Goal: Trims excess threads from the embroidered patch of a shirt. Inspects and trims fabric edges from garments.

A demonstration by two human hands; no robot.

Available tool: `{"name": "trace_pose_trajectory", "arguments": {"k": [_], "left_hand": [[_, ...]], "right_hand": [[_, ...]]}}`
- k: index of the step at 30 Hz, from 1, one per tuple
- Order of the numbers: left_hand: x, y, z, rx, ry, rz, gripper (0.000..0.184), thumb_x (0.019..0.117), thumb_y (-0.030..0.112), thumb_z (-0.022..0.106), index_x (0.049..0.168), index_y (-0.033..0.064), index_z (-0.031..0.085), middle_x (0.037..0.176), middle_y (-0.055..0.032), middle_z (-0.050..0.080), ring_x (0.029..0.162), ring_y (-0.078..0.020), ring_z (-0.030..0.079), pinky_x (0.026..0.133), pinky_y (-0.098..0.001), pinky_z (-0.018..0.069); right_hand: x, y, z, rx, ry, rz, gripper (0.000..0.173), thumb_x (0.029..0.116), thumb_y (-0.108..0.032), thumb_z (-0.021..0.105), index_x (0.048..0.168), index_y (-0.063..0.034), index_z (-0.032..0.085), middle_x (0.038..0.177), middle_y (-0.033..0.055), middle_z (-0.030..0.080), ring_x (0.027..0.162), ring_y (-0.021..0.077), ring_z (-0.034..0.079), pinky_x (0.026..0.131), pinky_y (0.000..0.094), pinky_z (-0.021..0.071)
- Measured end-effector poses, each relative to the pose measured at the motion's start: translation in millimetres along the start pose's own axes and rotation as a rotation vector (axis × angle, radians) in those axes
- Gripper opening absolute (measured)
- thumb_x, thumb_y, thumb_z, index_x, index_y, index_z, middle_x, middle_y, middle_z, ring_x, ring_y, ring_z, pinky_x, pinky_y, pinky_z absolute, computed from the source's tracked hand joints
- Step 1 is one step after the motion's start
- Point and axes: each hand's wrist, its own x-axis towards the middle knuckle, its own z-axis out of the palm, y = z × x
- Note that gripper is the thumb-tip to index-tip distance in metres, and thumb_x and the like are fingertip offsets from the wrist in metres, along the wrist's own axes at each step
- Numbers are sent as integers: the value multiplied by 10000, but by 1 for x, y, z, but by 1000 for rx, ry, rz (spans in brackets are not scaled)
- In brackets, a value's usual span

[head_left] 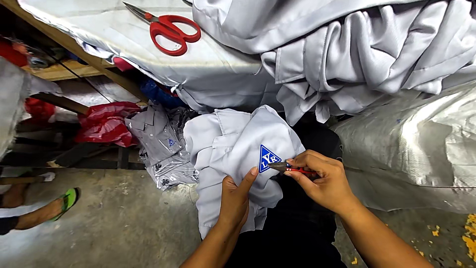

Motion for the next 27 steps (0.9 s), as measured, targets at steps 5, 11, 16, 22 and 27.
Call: {"name": "trace_pose_trajectory", "arguments": {"k": [5, 11, 16, 22, 27], "left_hand": [[0, 0, 0, 2, -1, 9, 105, 943, -73, 587, 1011, -4, 627, 883, -60, 753, 829, -125, 740, 817, -314, 621], [1, -2, 0, 9, -9, 29, 102, 937, -69, 601, 997, 3, 641, 880, -56, 753, 833, -121, 738, 821, -311, 619], [1, -2, 0, 11, -14, 39, 101, 937, -70, 600, 986, 3, 650, 874, -62, 754, 829, -122, 739, 823, -314, 619], [0, -3, -1, 33, -16, 40, 95, 942, -64, 599, 987, 5, 644, 877, -50, 751, 834, -117, 736, 824, -311, 618], [-1, -4, 1, 30, 1, 61, 103, 937, -70, 599, 982, 7, 650, 874, -52, 752, 830, -113, 735, 820, -307, 618]], "right_hand": [[-1, -3, 0, -32, 38, -10, 208, 943, -192, 711, 990, 8, 747, 915, 76, 718, 761, -7, 612, 671, 103, 490], [-1, -4, -2, -56, 41, -14, 210, 934, -195, 720, 1003, 0, 751, 931, 75, 722, 774, 0, 623, 671, 109, 499], [-2, -3, -3, -71, 38, -7, 208, 933, -195, 719, 1000, -1, 751, 939, 77, 727, 779, 4, 633, 682, 114, 508], [-1, -4, -3, -93, 41, -26, 200, 934, -189, 716, 997, -2, 754, 931, 90, 730, 804, 26, 647, 701, 125, 515], [-3, -3, 2, -71, 67, -11, 214, 928, -196, 722, 984, 10, 744, 915, 88, 725, 757, 9, 624, 663, 115, 499]]}}
